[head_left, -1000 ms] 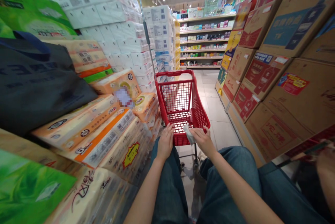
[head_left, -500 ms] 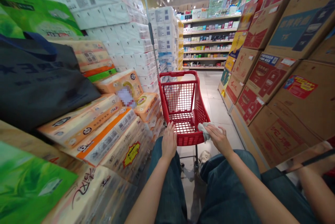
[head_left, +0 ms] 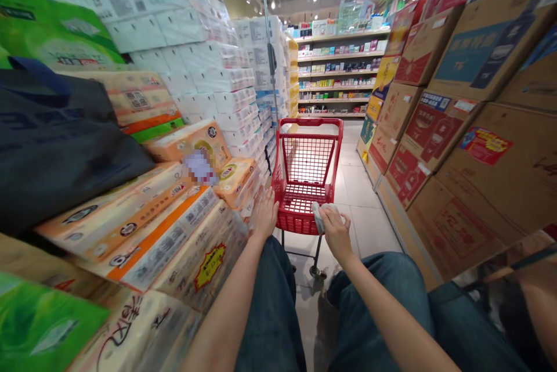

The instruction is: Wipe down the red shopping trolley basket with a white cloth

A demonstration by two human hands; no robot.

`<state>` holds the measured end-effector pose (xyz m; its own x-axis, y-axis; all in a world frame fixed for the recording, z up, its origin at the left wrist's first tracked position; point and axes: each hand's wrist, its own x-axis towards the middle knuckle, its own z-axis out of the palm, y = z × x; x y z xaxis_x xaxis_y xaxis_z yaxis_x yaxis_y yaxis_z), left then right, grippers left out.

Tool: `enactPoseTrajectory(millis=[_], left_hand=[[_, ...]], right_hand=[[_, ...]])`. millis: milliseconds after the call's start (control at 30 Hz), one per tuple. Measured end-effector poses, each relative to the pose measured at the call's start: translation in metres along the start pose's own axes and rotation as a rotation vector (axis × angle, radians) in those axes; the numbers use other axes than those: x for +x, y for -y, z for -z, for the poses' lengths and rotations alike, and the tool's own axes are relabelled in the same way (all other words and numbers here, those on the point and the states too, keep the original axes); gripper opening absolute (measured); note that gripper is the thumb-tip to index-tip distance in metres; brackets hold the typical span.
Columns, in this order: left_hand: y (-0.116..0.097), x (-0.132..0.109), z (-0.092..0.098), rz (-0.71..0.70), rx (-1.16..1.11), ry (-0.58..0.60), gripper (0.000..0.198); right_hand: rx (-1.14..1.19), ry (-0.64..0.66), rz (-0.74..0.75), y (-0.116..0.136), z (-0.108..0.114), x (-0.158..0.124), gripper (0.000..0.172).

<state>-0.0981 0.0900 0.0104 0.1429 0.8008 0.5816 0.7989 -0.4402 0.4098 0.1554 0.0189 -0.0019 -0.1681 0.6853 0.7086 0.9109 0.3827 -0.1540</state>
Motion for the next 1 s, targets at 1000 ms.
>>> enactPoseTrajectory(millis=[1000], left_hand=[[-0.057,-0.077,0.038,-0.034,0.078,0.055,0.045]], right_hand=[[0.072,0.130,0.276,-0.065,0.033,0.059,0.041]])
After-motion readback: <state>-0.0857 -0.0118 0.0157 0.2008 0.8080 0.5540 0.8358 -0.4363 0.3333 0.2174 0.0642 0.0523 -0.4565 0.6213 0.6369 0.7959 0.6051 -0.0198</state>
